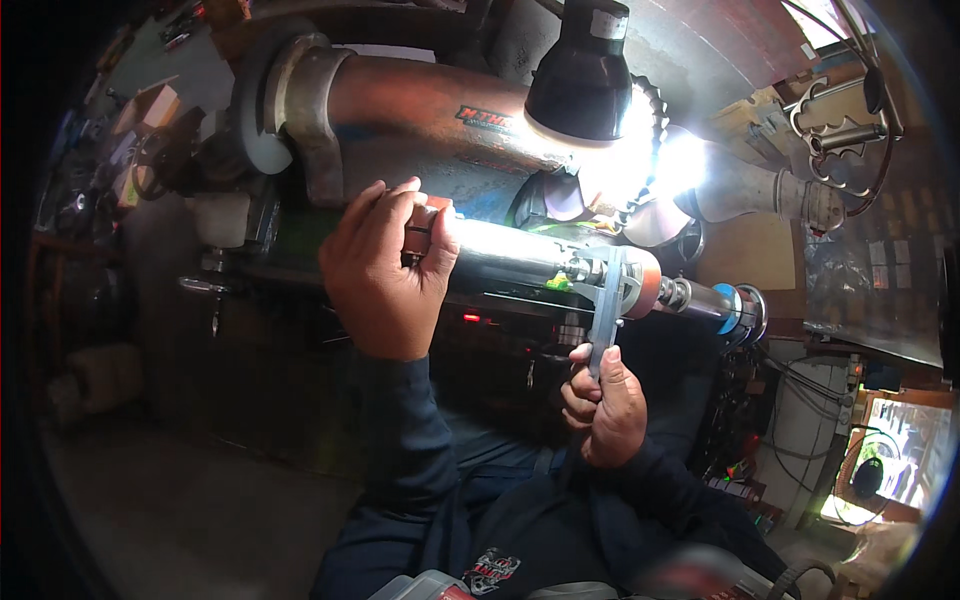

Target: The recorder is using a lathe to grind a metal cylinder and measuring it with calipers.

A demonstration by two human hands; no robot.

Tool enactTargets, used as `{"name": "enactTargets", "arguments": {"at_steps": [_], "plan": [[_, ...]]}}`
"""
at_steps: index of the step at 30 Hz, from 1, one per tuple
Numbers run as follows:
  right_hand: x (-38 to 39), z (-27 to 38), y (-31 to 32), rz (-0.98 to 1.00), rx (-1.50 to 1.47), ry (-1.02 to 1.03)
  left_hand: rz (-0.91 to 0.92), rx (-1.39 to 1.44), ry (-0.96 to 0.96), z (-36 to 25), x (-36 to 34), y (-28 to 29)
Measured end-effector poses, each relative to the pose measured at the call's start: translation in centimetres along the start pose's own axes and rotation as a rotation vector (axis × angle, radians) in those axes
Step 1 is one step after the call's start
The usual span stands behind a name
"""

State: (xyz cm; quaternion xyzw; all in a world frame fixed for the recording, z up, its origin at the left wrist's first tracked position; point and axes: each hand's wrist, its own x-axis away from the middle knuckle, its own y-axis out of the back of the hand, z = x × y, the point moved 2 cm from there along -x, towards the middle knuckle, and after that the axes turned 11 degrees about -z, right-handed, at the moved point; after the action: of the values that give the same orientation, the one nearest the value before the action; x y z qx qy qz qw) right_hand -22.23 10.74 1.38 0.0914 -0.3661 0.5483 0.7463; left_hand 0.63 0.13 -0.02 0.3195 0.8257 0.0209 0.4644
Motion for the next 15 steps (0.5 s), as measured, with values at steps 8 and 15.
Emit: {"name": "enactTargets", "arguments": {"at_steps": [8, 15], "plan": [[0.7, 1.5, -0.4, -0.110, 0.029, -0.076, 0.020, 0.035, 0.008, 0.2, 0.0, 0.1], [0.1, 0.2, 0.5, -0.061, 0.014, -0.036, 0.039, -0.003, 0.034, 0.2, 0.2, 0.2]]}}
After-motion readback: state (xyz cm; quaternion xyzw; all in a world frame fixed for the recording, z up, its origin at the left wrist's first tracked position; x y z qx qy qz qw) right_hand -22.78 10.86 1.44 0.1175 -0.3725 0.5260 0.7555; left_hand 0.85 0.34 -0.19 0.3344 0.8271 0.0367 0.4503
